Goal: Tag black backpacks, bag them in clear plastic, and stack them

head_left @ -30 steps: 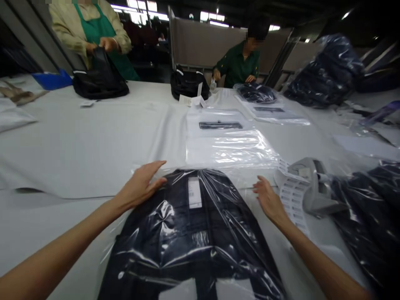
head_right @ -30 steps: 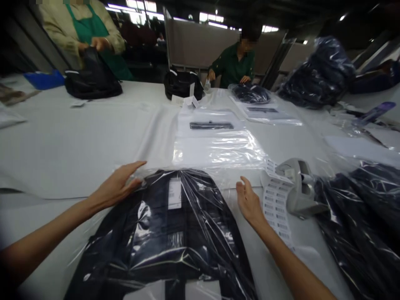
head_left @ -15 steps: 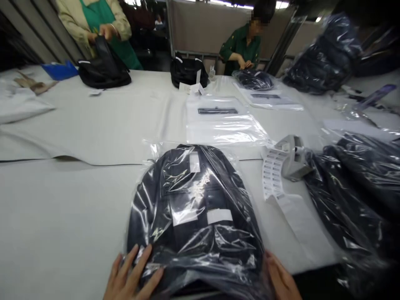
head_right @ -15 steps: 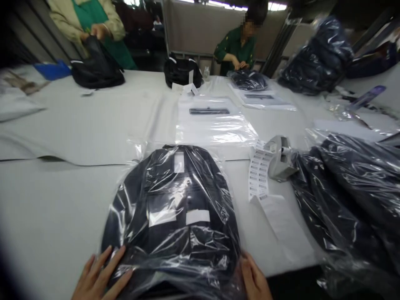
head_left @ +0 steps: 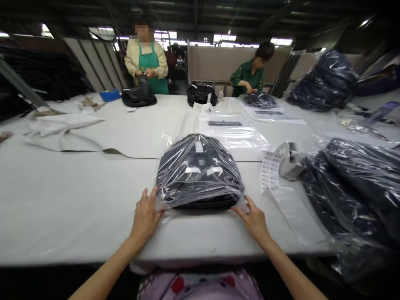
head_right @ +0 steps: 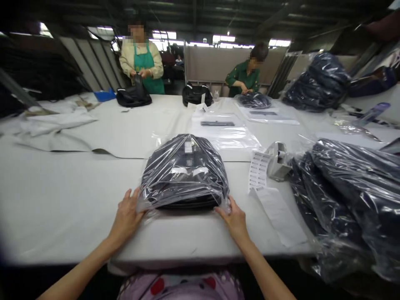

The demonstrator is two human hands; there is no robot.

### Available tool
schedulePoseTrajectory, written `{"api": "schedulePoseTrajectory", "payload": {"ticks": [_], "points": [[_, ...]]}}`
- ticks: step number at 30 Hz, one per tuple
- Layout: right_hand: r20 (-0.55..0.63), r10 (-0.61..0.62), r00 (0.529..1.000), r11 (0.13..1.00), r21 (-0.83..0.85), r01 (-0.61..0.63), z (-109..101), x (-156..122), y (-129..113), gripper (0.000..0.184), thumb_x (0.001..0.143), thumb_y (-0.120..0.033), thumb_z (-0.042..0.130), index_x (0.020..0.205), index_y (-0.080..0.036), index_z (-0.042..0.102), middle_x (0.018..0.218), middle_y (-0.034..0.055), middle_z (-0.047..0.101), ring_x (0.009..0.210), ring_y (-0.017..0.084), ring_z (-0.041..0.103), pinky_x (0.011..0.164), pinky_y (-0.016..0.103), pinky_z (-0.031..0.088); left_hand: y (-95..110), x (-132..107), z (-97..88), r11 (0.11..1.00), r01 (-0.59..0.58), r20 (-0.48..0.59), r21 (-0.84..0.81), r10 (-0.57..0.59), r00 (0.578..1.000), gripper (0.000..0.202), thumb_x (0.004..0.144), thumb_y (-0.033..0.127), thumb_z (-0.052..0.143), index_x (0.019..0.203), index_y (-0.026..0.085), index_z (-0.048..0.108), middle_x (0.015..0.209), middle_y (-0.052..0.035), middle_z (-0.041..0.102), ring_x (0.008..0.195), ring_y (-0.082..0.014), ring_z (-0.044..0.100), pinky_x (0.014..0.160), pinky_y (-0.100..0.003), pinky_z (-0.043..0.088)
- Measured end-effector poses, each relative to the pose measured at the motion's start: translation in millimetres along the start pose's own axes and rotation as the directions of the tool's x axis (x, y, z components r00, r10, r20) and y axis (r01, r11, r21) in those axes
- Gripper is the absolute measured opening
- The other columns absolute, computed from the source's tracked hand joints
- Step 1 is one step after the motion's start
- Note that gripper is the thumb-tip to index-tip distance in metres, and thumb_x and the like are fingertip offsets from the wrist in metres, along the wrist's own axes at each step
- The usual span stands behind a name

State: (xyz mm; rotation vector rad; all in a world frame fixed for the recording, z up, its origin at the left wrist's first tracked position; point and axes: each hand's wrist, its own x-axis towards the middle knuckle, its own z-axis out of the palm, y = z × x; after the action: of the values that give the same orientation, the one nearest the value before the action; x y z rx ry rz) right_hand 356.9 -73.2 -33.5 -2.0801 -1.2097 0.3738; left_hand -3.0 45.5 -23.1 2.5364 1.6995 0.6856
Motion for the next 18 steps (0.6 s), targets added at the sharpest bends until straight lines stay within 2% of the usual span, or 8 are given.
{"api": "schedulePoseTrajectory", "payload": {"ticks": [1,3,5,7,10,12,14,18], "points": [[-0.031,-0.023,0.999,1.0,0.001,0.023,-5,1,-2,0.063,0.072,-0.057,0.053,0.114,-0.011,0.06,0.084,0.0102,0.07,0.069,0.023,0.063,0.07,0.031,0.047,-6,-1,-7.4,0.998,0.048,0.036,-0.03,-0.047,0.998,0.052,0.085,0.026,0.045,0.135,0.016,0.034,0.121,-0.0157,0.054,0.106,-0.0299,0.054,0.087,-0.043,0.045],[-0.11,-0.07,0.991,0.997,0.022,0.073,-19,6,-4,0.05,0.078,-0.052,0.046,0.102,-0.013,0.067,0.085,0.0102,0.071,0.076,0.023,0.064,0.07,0.03,0.046,-19,-1,-25.9,0.988,0.126,0.047,-0.084,-0.123,0.991,0.041,0.084,0.023,0.037,0.123,0.018,0.047,0.099,-0.0083,0.065,0.085,-0.0223,0.063,0.078,-0.033,0.047],[-0.161,-0.073,0.984,0.997,-0.01,0.073,-34,7,2,0.045,0.079,-0.049,0.045,0.097,-0.016,0.069,0.082,0.0088,0.072,0.074,0.023,0.064,0.069,0.03,0.046,-31,-2,-44.2,0.974,0.204,-0.052,-0.096,-0.21,0.976,0.033,0.084,0.029,0.038,0.109,0.02,0.057,0.085,-0.0037,0.067,0.072,-0.0186,0.063,0.073,-0.028,0.047],[-0.115,-0.025,0.993,0.998,-0.068,0.017,-43,2,14,0.043,0.075,-0.049,0.048,0.091,-0.017,0.071,0.077,0.0081,0.072,0.07,0.024,0.064,0.067,0.031,0.046,-37,-8,-56.0,0.961,0.249,-0.091,-0.12,-0.261,0.961,0.034,0.082,0.042,0.042,0.098,0.02,0.061,0.076,-0.0018,0.067,0.064,-0.0169,0.062,0.069,-0.025,0.046],[0.004,0.064,0.998,0.996,-0.062,-0.064,-47,-17,35,0.042,0.073,-0.05,0.049,0.087,-0.017,0.072,0.076,0.0078,0.072,0.068,0.024,0.064,0.065,0.031,0.047,-38,-28,-58.8,0.931,0.306,0.034,-0.201,-0.305,0.952,0.041,0.077,0.054,0.044,0.087,0.02,0.064,0.066,0.0004,0.065,0.057,-0.0152,0.06,0.061,-0.023,0.045],[-0.036,0.064,0.997,0.997,-0.028,-0.065,-46,-32,45,0.045,0.073,-0.05,0.049,0.098,-0.017,0.07,0.082,0.0068,0.072,0.067,0.023,0.065,0.066,0.031,0.048,-37,-45,-55.6,0.896,0.375,0.027,-0.236,-0.38,0.925,0.044,0.075,0.057,0.046,0.092,0.021,0.063,0.066,0.0018,0.065,0.057,-0.0145,0.059,0.059,-0.022,0.045],[-0.046,0.079,0.996,0.996,-0.025,-0.08,-45,-45,52,0.049,0.073,-0.051,0.049,0.101,-0.016,0.069,0.078,0.0063,0.072,0.062,0.022,0.064,0.065,0.031,0.048,-38,-61,-52.1,0.878,0.404,0.004,-0.258,-0.417,0.909,0.046,0.073,0.059,0.049,0.095,0.021,0.062,0.066,0.0027,0.064,0.057,-0.0143,0.059,0.059,-0.022,0.045],[-0.025,0.187,0.982,0.982,-0.029,-0.187,-49,-61,61,0.057,0.074,-0.056,0.046,0.101,-0.012,0.069,0.057,0.0037,0.067,0.06,0.023,0.063,0.061,0.031,0.048,-38,-93,-50.6,0.886,0.368,0.018,-0.284,-0.378,0.925,0.043,0.074,0.059,0.051,0.09,0.021,0.064,0.066,0.0027,0.064,0.057,-0.0144,0.06,0.059,-0.023,0.047]]}}
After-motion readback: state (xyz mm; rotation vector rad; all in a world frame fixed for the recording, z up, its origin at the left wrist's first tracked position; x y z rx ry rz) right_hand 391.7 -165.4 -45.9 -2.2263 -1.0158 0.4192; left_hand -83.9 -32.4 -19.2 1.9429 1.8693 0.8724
